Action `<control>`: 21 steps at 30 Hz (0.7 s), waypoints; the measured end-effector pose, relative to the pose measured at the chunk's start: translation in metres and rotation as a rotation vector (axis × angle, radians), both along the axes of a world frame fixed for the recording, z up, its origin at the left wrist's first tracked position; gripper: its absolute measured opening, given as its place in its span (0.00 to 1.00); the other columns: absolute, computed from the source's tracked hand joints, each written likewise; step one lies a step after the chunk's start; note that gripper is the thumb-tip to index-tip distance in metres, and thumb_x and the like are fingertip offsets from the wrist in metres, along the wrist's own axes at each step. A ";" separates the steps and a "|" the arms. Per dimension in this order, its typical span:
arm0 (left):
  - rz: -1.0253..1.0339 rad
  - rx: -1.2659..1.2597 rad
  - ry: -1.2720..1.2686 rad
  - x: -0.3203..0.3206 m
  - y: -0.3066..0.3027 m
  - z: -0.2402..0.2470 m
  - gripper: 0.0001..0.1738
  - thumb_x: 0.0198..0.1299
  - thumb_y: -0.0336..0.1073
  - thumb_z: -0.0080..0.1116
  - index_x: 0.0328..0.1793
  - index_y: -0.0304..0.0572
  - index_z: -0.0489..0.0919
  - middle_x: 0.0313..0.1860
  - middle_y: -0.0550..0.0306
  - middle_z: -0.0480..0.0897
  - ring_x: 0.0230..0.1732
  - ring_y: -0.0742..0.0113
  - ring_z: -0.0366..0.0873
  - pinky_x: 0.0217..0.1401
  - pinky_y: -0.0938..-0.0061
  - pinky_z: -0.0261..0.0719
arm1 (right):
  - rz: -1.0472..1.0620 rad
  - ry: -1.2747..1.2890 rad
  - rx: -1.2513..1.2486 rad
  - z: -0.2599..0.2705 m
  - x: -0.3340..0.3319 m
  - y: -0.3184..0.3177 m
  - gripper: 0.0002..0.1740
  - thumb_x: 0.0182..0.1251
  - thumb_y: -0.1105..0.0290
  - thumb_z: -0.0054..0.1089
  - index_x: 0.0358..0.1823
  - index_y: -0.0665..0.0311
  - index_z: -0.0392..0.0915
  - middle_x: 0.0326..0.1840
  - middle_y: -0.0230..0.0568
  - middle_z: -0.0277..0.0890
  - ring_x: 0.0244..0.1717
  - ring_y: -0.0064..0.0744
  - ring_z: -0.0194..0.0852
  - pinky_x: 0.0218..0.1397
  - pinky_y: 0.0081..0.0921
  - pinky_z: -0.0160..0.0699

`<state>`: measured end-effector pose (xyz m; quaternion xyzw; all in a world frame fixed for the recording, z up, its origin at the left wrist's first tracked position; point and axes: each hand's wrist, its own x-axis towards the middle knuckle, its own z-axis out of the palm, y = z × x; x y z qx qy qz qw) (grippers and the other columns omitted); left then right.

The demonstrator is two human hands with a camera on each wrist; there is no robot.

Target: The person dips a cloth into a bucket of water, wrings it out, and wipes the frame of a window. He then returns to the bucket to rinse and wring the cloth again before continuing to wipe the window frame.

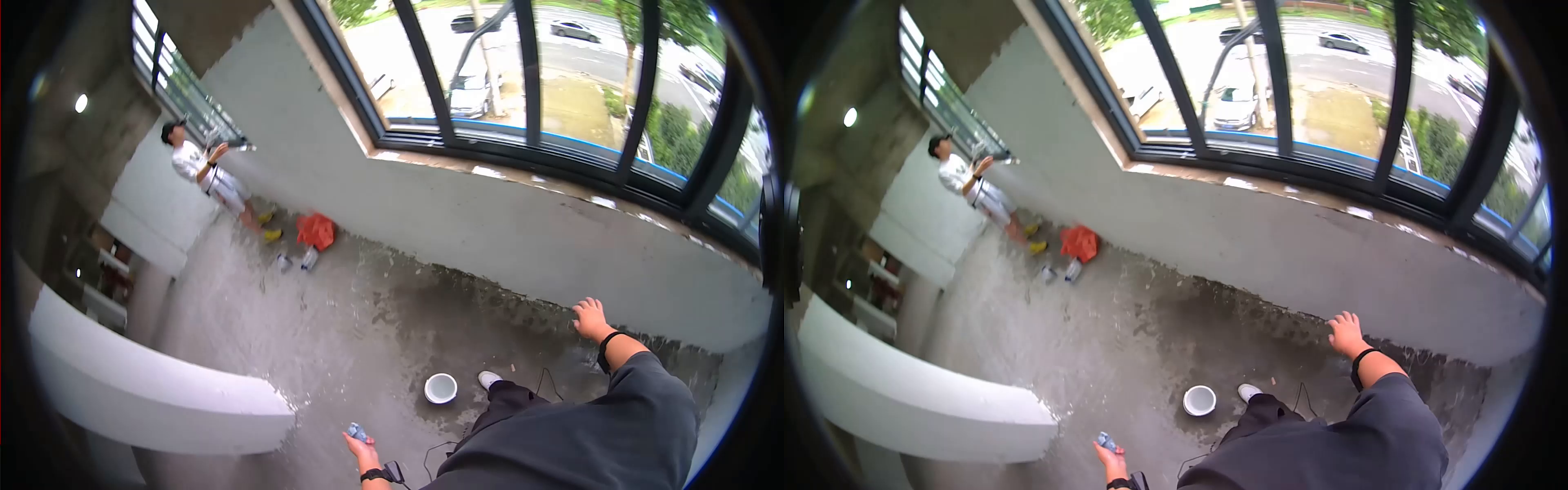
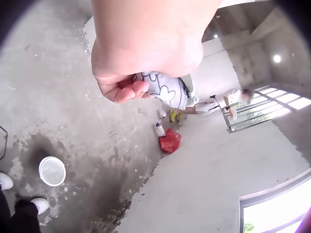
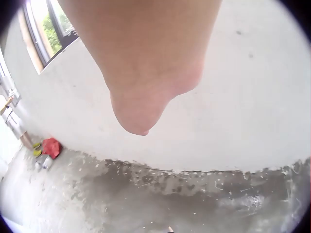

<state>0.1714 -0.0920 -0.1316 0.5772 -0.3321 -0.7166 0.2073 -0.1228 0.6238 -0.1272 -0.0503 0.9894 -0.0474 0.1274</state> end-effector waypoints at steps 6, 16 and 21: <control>-0.102 0.036 0.018 0.021 -0.019 -0.068 0.31 0.77 0.72 0.39 0.44 0.52 0.69 0.20 0.61 0.66 0.17 0.67 0.63 0.20 0.72 0.62 | -0.445 0.007 0.052 -0.008 0.213 0.106 0.29 0.62 0.54 0.69 0.65 0.51 0.81 0.72 0.42 0.73 0.81 0.52 0.55 0.83 0.61 0.52; -0.744 -0.145 -0.059 -0.001 0.061 -0.005 0.36 0.80 0.61 0.35 0.86 0.53 0.66 0.87 0.58 0.63 0.81 0.67 0.64 0.59 0.73 0.66 | -0.953 -0.054 0.106 -0.020 0.541 0.194 0.19 0.60 0.55 0.67 0.52 0.44 0.91 0.63 0.38 0.80 0.76 0.48 0.62 0.84 0.62 0.47; -0.942 -0.129 0.021 -0.082 0.128 -0.010 0.36 0.80 0.61 0.34 0.86 0.52 0.66 0.87 0.58 0.63 0.82 0.65 0.62 0.66 0.71 0.63 | -1.235 -0.100 0.121 -0.038 0.656 0.213 0.12 0.62 0.56 0.64 0.42 0.42 0.94 0.53 0.37 0.86 0.69 0.45 0.71 0.82 0.57 0.51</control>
